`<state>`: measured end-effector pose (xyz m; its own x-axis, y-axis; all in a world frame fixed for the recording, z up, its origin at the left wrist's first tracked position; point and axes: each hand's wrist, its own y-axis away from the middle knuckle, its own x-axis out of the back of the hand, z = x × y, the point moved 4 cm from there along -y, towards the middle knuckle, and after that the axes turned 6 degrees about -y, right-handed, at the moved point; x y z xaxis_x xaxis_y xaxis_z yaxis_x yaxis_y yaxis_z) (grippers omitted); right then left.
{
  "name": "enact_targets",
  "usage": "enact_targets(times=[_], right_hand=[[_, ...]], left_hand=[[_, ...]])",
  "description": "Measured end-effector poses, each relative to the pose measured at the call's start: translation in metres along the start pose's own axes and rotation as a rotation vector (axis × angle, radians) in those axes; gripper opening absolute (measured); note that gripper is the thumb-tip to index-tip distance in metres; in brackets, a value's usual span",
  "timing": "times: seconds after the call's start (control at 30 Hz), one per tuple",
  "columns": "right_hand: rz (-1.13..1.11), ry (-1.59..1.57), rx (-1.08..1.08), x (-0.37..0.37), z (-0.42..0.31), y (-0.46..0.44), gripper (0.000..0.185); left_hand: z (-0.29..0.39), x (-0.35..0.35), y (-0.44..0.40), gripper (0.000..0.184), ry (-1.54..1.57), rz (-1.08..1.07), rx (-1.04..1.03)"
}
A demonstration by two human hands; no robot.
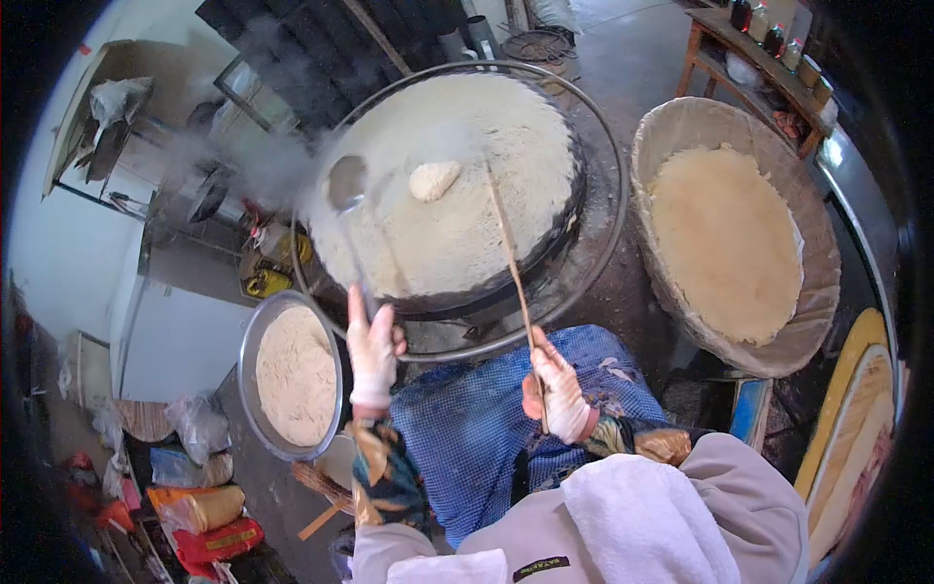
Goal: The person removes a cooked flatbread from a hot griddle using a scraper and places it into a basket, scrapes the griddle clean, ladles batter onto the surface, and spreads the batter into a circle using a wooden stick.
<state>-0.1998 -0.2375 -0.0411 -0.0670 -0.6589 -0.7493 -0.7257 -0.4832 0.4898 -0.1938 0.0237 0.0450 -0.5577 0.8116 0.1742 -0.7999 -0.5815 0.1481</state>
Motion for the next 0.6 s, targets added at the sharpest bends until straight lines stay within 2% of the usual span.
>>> enact_targets(times=[0.13, 0.2, 0.27, 0.33, 0.43, 0.47, 0.53, 0.6], right_hand=[[0.021, -0.045, -0.126, -0.003, 0.012, 0.007, 0.039], [-0.012, 0.032, -0.108, -0.009, 0.018, -0.004, 0.044], [-0.062, 0.018, -0.105, -0.013, 0.031, -0.028, 0.048], [-0.080, 0.195, -0.078, -0.038, 0.021, -0.040, 0.050], [-0.059, 0.260, -0.104, -0.046, 0.013, -0.062, 0.047], [-0.087, 0.235, -0.138, -0.049, -0.001, -0.060, 0.046], [-0.071, 0.287, -0.067, -0.050, -0.025, -0.052, 0.044], [-0.018, 0.379, 0.151, -0.032, -0.050, -0.047, 0.044]], left_hand=[[-0.012, -0.065, -0.044, 0.071, -0.109, -0.157, -0.009], [-0.015, -0.090, -0.045, 0.071, -0.071, -0.178, 0.065], [-0.017, -0.112, -0.040, 0.072, 0.124, -0.262, 0.145], [0.007, -0.130, -0.035, 0.049, 0.210, -0.233, 0.136], [0.022, -0.127, -0.067, 0.025, 0.245, -0.388, 0.163], [0.021, -0.121, -0.079, 0.022, 0.432, -0.287, 0.160], [0.048, -0.093, -0.074, 0.018, 1.081, -0.385, 0.405], [0.059, -0.060, -0.069, 0.015, 1.534, -0.712, 0.520]])
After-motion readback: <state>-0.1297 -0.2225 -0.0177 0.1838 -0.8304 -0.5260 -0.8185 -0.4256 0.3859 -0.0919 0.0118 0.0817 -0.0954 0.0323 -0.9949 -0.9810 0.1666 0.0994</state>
